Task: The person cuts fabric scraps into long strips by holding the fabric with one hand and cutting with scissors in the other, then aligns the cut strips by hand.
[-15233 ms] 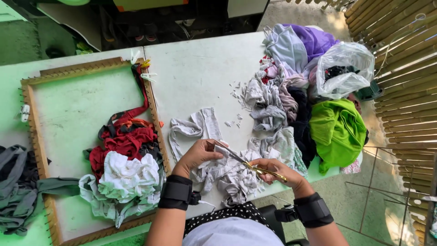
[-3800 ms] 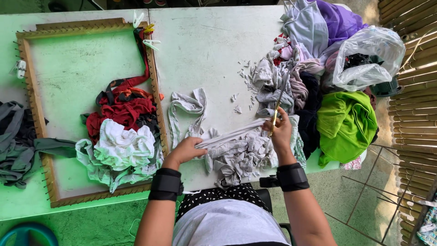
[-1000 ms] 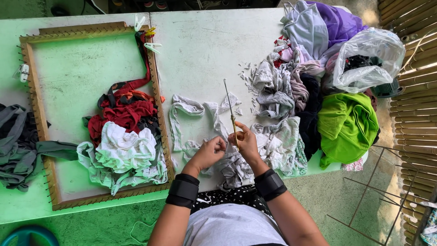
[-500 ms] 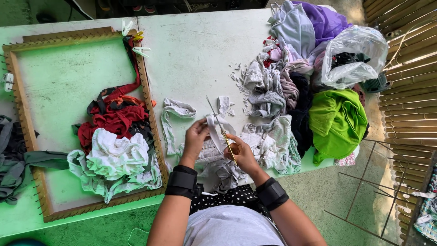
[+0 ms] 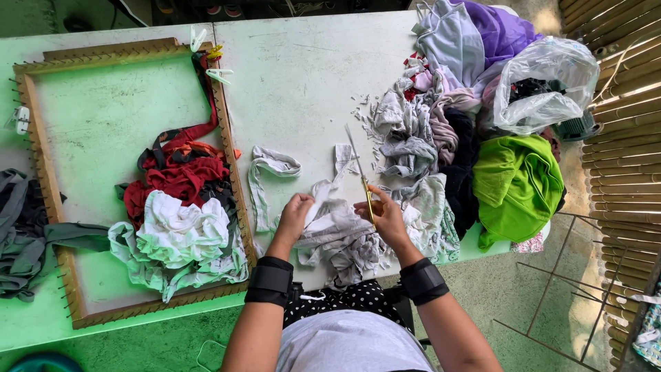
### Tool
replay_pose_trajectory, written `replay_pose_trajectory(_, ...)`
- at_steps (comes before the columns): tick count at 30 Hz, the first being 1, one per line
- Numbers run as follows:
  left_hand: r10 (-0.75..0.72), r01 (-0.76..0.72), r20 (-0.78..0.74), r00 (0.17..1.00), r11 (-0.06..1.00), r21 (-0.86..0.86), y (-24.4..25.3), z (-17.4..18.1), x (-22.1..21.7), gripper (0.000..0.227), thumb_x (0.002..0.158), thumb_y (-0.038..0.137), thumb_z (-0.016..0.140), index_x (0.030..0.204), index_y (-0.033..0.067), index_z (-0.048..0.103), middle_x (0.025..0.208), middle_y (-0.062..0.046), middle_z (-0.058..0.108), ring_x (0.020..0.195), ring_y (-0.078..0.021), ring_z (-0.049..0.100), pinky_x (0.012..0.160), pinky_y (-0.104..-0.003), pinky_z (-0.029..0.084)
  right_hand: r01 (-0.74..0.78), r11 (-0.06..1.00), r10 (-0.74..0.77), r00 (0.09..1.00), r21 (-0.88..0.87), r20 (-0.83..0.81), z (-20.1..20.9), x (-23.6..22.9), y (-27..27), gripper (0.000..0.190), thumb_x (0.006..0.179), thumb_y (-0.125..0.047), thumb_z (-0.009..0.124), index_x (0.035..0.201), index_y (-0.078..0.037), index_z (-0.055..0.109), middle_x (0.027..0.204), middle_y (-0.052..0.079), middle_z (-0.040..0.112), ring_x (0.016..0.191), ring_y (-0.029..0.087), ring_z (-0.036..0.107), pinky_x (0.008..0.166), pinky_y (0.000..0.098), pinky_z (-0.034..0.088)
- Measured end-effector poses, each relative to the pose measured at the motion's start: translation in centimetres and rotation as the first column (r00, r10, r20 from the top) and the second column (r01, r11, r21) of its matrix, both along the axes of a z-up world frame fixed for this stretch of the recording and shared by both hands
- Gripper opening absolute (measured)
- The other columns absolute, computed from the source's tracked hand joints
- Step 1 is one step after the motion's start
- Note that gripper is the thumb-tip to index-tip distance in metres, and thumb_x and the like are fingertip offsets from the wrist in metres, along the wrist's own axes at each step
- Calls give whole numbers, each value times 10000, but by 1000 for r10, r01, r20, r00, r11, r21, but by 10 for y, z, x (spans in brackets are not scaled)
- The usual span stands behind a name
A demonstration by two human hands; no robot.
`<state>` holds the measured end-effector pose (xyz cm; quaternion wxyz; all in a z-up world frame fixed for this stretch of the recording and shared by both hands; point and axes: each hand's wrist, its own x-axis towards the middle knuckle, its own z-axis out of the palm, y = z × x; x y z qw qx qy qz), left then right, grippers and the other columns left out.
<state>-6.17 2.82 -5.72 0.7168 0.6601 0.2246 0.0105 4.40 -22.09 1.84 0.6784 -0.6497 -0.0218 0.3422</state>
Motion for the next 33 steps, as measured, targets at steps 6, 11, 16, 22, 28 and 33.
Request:
replay_pose_trajectory(6, -221, 513, -585, 780, 762, 395, -2, 94, -2, 177, 854, 279, 740, 906, 116, 788, 1016, -96, 604, 809, -258, 688, 781, -392, 536, 31, 999, -30, 999, -43, 19, 16, 12, -1, 726, 877, -3, 711, 1527, -19, 388, 1097, 207, 746, 959, 238, 756, 833, 334, 618)
replay_pose_trajectory(11, -61, 154, -168, 984, 768, 622, -16, 77, 25, 135, 842, 204, 764, 910, 88, 763, 918, -132, 651, 801, -314, 672, 723, -417, 542, 68, 997, -67, 997, -41, 25, 11, 9, -8, 729, 884, -5, 722, 1532, -15, 389, 1059, 206, 747, 912, 225, 744, 791, 334, 618)
replay_pose_trajectory(16, 1, 71, -119, 993, 796, 602, -34, 71, 73, 151, 815, 164, 779, 922, 84, 709, 898, -91, 679, 819, -276, 684, 727, -397, 543, 123, 992, -124, 992, -38, -4, 3, 1, -25, 738, 864, 8, 742, 1521, -3, 405, 1001, 184, 740, 911, 196, 736, 771, 326, 623)
replay_pose_trajectory(22, 13, 122, -196, 981, 739, 663, -42, 50, 109, 214, 802, 188, 822, 899, 73, 669, 876, -95, 686, 834, -307, 675, 716, -431, 533, 164, 983, -164, 986, -79, -1, 1, -6, -49, 754, 851, -3, 768, 1520, -15, 421, 976, 147, 749, 858, 174, 714, 719, 305, 599)
replay_pose_trajectory(28, 44, 245, -374, 926, 685, 686, -44, 24, 122, 258, 785, 294, 836, 837, 90, 687, 882, -127, 716, 832, -347, 681, 708, -460, 544, 162, 975, -169, 985, -154, -32, -2, -6, -62, 735, 847, 3, 773, 1508, -45, 455, 929, 106, 737, 816, 141, 693, 705, 290, 596)
replay_pose_trajectory(33, 31, 170, -292, 956, 752, 636, -37, 52, 112, 109, 815, 189, 721, 803, 87, 684, 806, -123, 717, 766, -324, 677, 653, -447, 531, 148, 982, -153, 988, -120, -35, -6, -4, -62, 725, 841, 11, 784, 1493, -20, 468, 883, 113, 724, 737, 142, 656, 639, 288, 552)
